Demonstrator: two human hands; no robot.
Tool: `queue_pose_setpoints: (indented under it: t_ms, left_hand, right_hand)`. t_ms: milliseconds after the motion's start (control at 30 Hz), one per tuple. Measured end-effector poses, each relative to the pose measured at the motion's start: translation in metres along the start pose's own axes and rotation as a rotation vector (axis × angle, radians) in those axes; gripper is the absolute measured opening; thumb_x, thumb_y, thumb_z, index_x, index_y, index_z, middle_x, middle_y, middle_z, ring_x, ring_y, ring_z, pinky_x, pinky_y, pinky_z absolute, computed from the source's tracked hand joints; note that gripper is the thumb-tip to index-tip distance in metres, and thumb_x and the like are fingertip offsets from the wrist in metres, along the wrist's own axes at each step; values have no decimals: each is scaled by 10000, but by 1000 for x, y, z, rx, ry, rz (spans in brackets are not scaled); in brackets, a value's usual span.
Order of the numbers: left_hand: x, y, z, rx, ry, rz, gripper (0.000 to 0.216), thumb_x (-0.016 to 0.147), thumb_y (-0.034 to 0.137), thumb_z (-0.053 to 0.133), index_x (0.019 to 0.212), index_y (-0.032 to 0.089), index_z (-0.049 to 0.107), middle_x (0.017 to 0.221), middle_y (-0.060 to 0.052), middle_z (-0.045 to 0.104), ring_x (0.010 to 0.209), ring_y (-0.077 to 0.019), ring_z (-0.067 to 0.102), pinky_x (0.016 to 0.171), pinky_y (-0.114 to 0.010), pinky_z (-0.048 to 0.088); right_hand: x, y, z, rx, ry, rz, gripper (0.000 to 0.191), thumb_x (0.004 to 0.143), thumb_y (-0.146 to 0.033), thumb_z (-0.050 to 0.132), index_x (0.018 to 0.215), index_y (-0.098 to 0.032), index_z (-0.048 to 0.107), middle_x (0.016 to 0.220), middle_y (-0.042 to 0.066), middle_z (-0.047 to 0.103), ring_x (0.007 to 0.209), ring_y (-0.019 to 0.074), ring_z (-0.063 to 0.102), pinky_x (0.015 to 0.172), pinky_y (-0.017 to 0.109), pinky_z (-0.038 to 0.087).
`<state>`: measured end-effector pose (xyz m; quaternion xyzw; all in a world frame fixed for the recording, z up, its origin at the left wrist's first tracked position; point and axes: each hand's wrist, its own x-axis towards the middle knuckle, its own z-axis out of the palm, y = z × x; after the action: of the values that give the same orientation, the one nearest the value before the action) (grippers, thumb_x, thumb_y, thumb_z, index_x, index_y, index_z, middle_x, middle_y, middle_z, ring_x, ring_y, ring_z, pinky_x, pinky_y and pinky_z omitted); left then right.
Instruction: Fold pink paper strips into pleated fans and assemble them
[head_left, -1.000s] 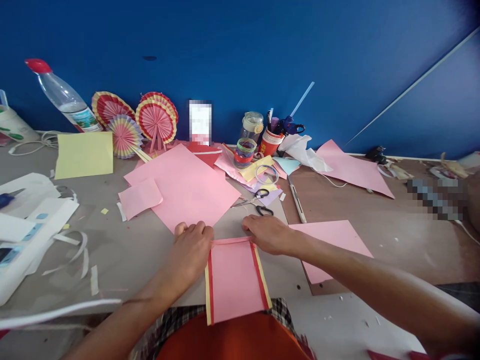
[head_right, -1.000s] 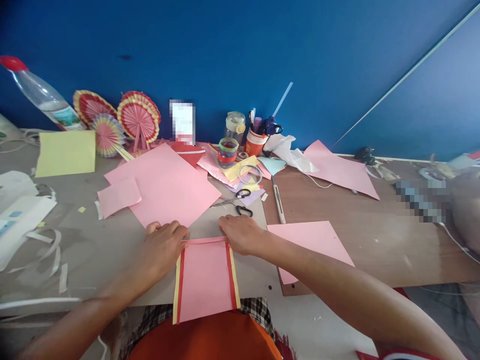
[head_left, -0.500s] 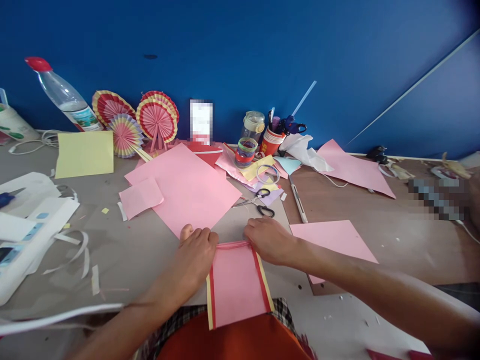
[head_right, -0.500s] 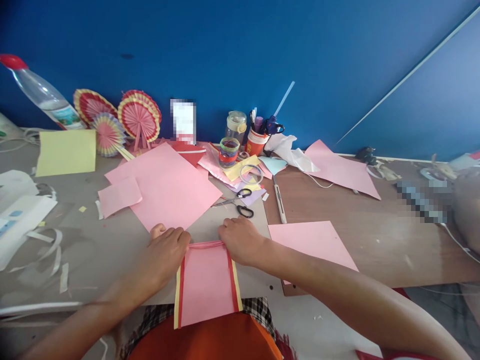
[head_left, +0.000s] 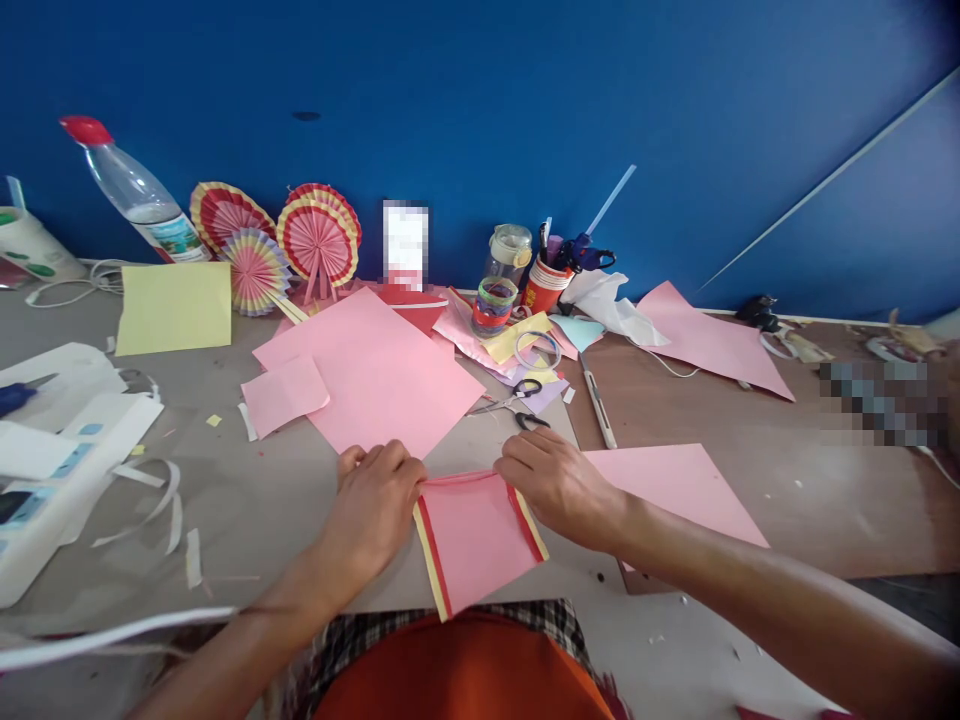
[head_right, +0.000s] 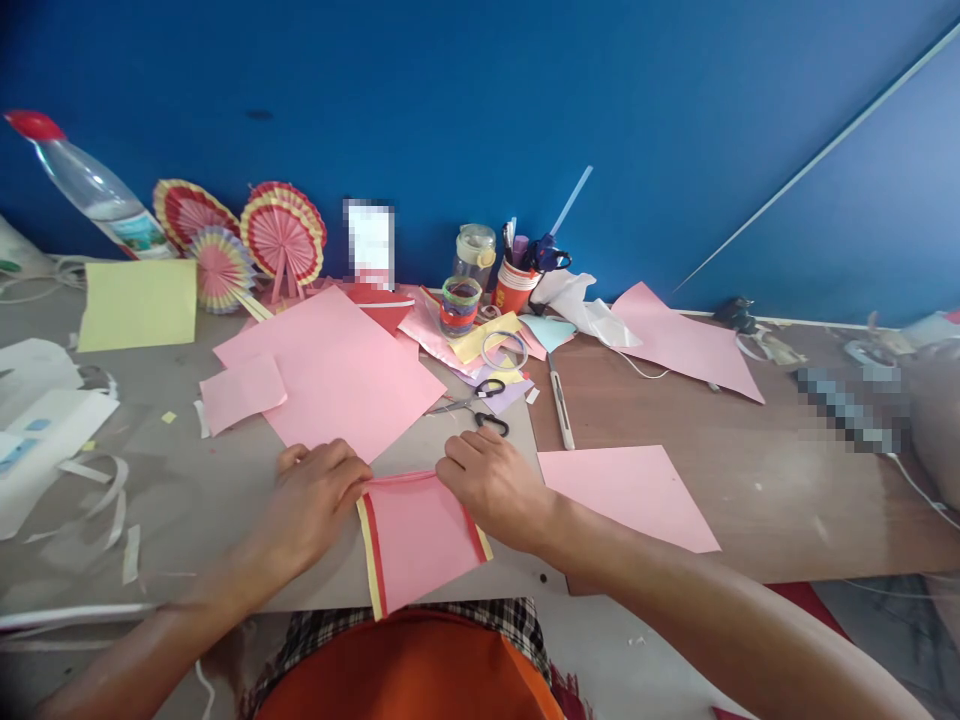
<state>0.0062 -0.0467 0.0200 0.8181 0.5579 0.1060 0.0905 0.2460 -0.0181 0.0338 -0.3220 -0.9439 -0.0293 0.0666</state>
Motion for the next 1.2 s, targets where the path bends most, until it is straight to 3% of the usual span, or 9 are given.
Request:
queue_pose_setpoints:
  t_ms: [100, 200, 333, 400, 500, 633, 767, 933, 1200]
  left_hand:
    - [5, 1, -7, 7, 133, -8, 195, 880, 143, 443, 768, 202, 591, 845, -10, 605, 791, -157, 555, 842, -387, 247]
    - [18, 4, -22, 59, 220, 5, 185, 872, 138, 444, 739, 203, 555, 729, 10, 606, 725, -154, 547, 875, -408, 227]
    - [34, 11, -53, 287, 548, 55, 192, 870, 106, 404, 804, 215, 548, 768, -9, 606, 749, -175, 538, 891, -427, 220]
    - [33, 14, -62, 365, 647, 100, 202, 866, 94, 397, 819, 220, 548, 776, -9, 598, 740, -174, 527, 886, -427, 225]
    - [20, 17, -52, 394, 522, 173, 225, 867, 71, 391, 827, 226, 549, 752, 1, 583, 736, -164, 517, 880, -408, 243]
    - [-5, 15, -6, 300, 283, 231, 240, 850, 29, 397, 774, 206, 540, 708, 4, 548, 710, -161, 483, 862, -379, 276]
    - [-19, 11, 27, 186, 176, 230, 263, 845, 10, 377, 731, 194, 526, 700, -5, 534, 706, -167, 467, 866, -377, 279]
    - [-16, 7, 31, 14, 81, 117, 200, 888, 95, 407, 745, 189, 510, 718, 7, 541, 711, -157, 489, 832, -372, 272]
    - [-7, 4, 24, -73, -91, 46, 188, 891, 144, 415, 754, 193, 534, 757, 10, 572, 720, -151, 512, 813, -365, 251]
  right_hand:
    - [2, 3, -5, -33, 92, 36, 238, 790, 8, 409, 699, -161, 549, 730, 51, 524, 685, 164, 397, 652, 303, 251]
    - [12, 14, -18, -71, 186, 99, 234, 833, -36, 409, 750, -162, 587, 754, 56, 541, 707, 169, 412, 663, 308, 256]
    - [28, 29, -52, -162, 343, 170, 225, 869, -88, 416, 762, -172, 595, 801, 61, 555, 752, 177, 440, 687, 318, 265]
    - [28, 31, -63, -201, 429, 202, 223, 873, -94, 424, 758, -176, 596, 826, 62, 557, 765, 175, 444, 691, 320, 266]
    - [13, 23, -52, -201, 424, 177, 212, 868, -97, 442, 759, -185, 601, 812, 51, 556, 740, 168, 435, 688, 323, 263]
    - [-16, 2, 2, -66, 177, 106, 239, 840, -42, 425, 714, -161, 589, 741, 49, 533, 677, 153, 404, 665, 305, 266]
    - [-30, -12, 37, -12, 86, 105, 216, 804, -30, 455, 667, -158, 561, 716, 45, 511, 655, 152, 374, 649, 296, 259]
    - [-29, -7, 39, 17, 45, 66, 186, 793, -28, 471, 690, -159, 554, 736, 45, 512, 667, 152, 381, 654, 295, 263]
    - [-29, 0, 39, 64, -37, -7, 169, 758, -12, 486, 744, -160, 566, 768, 44, 537, 673, 155, 406, 660, 292, 287]
